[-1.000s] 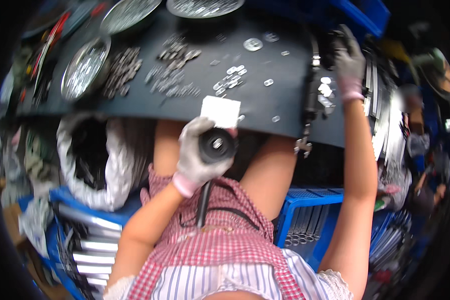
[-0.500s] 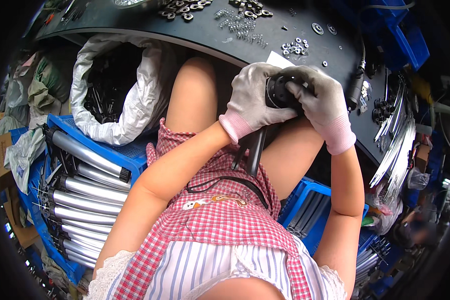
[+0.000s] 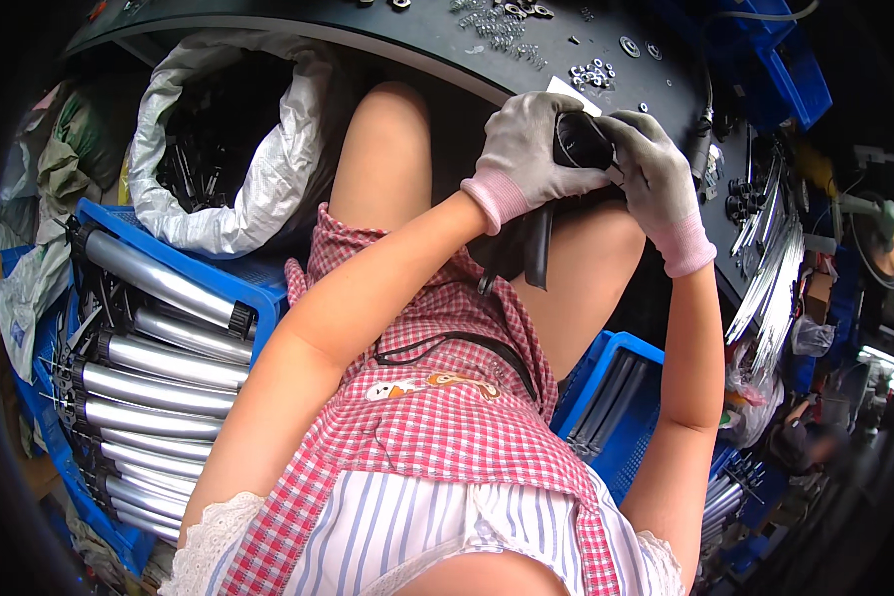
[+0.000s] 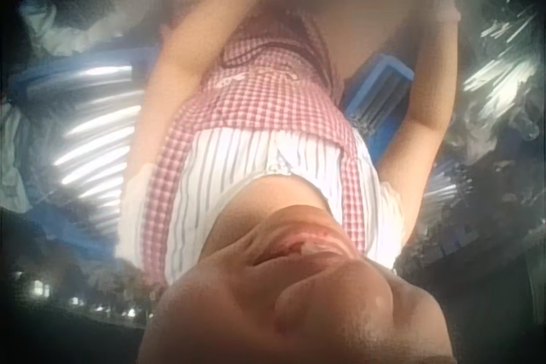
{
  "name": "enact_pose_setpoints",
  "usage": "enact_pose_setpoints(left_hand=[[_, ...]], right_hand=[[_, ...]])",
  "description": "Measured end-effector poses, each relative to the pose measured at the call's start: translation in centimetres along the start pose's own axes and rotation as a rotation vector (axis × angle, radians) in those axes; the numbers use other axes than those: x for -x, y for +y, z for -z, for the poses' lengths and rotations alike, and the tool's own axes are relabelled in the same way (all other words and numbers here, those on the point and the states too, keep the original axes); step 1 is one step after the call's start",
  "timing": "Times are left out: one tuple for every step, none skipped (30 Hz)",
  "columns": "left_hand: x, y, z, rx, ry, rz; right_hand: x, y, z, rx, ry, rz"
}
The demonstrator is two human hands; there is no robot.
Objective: The recorder assembles mechanical hand tools (likely grease or caulking guns) by attaching handles, washers, and tubes using hand tools.
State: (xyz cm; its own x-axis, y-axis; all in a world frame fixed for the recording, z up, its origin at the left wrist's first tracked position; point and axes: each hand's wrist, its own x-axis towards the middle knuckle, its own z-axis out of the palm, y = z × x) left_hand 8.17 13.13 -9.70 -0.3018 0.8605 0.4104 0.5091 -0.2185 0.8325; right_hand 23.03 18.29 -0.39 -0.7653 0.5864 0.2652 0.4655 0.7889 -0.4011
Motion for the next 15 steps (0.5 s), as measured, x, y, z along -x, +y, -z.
enact_pose_setpoints(left_hand=[[0.0, 0.0, 0.0, 0.001, -0.002, -0.002], [0.0, 0.1, 0.1, -0.007, 0.002, 0.006], [-0.2, 0.3, 0.2, -0.013, 0.006, 0.012], [-0.3, 0.4, 0.4, -0.006, -0.031, 0.024], [-0.4, 0.6, 0.6, -0.006, -0.033, 0.023], [-0.6, 0.9, 1.0, 0.036, -0.082, 0.058], [-0.7, 1.1, 1.2, 0.078, -0.132, 0.093], [-0.5, 0.8, 0.9, 0.075, -0.132, 0.093], [-0.4, 0.6, 0.6, 0.043, -0.079, 0.045], [-0.4, 0.3, 0.3, 0.012, -0.027, -0.003], [-0.3, 0.0, 0.0, 0.010, -0.010, -0.009], [-0.2, -0.2, -0.3, 0.000, -0.006, -0.033], [-0.2, -0.4, -0.4, -0.012, -0.004, -0.059], [-0.1, -0.6, -0.5, 0.000, 0.006, -0.054], [-0.1, -0.2, -0.3, 0.000, -0.005, -0.038]], right_hand=[[0.2, -0.1, -0.1, -0.007, 0.027, 0.007], [0.4, 0.0, -0.5, -0.019, 0.042, 0.023], [0.5, -0.2, -0.6, -0.017, 0.044, 0.022], [0.7, -0.3, -0.6, 0.027, 0.055, 0.067], [0.8, -0.4, -0.7, 0.070, 0.066, 0.111], [0.9, -0.4, -0.7, 0.068, 0.068, 0.113], [0.9, -0.4, -0.7, 0.063, 0.084, 0.110], [0.9, -0.3, -0.7, 0.057, 0.100, 0.107], [0.8, 0.0, -0.5, 0.055, 0.102, 0.109], [0.7, 0.3, -0.3, 0.110, 0.054, 0.202], [0.5, 0.7, -0.1, 0.166, 0.006, 0.294], [0.4, 0.5, -0.1, 0.148, 0.019, 0.284], [0.6, 0.1, -0.1, 0.210, 0.012, 0.260], [0.7, -0.4, -0.2, 0.221, 0.013, 0.236], [0.8, -0.8, -0.4, 0.236, 0.017, 0.204]])
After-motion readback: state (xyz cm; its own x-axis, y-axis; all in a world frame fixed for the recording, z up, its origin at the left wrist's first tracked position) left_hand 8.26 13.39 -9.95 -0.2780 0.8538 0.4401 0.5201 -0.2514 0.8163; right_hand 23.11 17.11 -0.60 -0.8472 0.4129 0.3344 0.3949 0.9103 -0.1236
